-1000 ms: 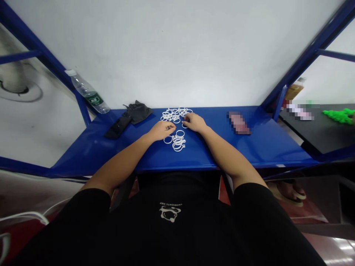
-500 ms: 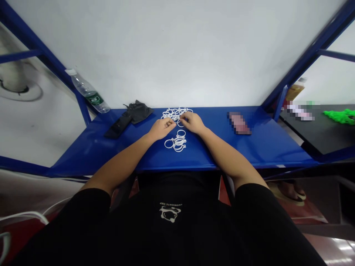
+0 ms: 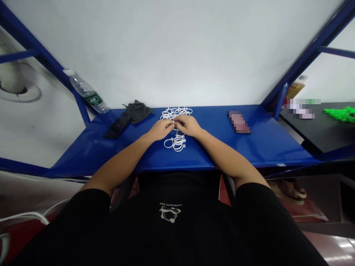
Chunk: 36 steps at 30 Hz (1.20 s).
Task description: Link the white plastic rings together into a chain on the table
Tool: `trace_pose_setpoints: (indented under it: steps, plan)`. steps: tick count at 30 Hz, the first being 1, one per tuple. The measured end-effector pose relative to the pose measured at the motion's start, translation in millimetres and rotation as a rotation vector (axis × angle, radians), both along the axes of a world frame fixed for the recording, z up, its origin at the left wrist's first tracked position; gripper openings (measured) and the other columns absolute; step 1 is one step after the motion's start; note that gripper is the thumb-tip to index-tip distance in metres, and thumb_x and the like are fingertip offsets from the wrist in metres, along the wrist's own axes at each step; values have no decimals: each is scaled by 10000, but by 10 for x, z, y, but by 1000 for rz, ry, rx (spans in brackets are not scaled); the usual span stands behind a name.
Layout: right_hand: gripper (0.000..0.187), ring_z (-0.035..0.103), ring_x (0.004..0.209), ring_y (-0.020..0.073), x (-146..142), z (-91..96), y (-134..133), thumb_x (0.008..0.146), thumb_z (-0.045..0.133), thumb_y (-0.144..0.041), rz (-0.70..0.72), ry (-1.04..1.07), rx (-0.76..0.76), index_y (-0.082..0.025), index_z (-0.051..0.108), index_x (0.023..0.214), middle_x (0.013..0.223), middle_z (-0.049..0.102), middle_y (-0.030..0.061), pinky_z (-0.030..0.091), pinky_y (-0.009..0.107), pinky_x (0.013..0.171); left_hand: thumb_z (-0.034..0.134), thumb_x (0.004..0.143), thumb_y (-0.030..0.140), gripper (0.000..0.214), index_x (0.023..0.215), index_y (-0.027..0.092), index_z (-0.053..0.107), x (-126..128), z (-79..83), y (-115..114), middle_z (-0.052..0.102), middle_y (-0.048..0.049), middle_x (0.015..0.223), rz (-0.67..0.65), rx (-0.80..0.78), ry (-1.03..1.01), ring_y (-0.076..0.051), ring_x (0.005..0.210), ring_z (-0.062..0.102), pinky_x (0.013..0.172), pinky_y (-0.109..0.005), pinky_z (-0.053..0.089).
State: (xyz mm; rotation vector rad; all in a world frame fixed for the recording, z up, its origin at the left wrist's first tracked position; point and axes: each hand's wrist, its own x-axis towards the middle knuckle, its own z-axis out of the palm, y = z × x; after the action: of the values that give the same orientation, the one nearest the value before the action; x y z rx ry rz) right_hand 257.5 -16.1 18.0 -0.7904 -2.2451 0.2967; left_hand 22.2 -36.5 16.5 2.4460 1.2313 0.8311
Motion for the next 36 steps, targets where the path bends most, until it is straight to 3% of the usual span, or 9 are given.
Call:
trace_pose_setpoints:
  steps: [14,26,29,32,36]
  plan:
    - [151,620,664,173,-20,36,-20,803,636,-324,-3,72,-128,-220,704,888,773,749,24,497,301,681,590,1133,300,216,1021,212,752,21,-36,-16,790,-66,1009,-60,44,32,-218,903,716,865,-354,545]
    - [144,668,733,196,-43,2,50,827,576,-244,41,26,-161,-225,716,798,769,736,19,534,324,772,663,1092,314,211,910,218,713,40,-29,-6,744,-40,894,-74,11,36,-211,844,689,817,-342,538]
    - [310,715,844,221,35,-33,138,867,591,-258,24,41,-144,-200,820,1067,982,821,68,582,351,839,675,1095,319,209,917,216,717,32,-39,14,755,-50,957,-43,21,-8,-217,890,703,872,-364,570]
    - [621,751,999,267,204,-76,309,928,613,-291,-107,26,-116,-166,721,1527,1379,811,153,633,422,959,681,1091,286,168,949,211,730,10,-46,43,770,-86,1156,1,74,-83,-246,1100,733,1030,-407,593]
    - [635,718,1349,371,440,-150,534,927,609,-183,-357,-165,-126,-150,726,1550,1560,720,200,607,520,1170,697,1085,269,132,992,207,766,-3,-36,38,750,-114,1338,15,47,-98,-261,1232,733,1109,-448,597]
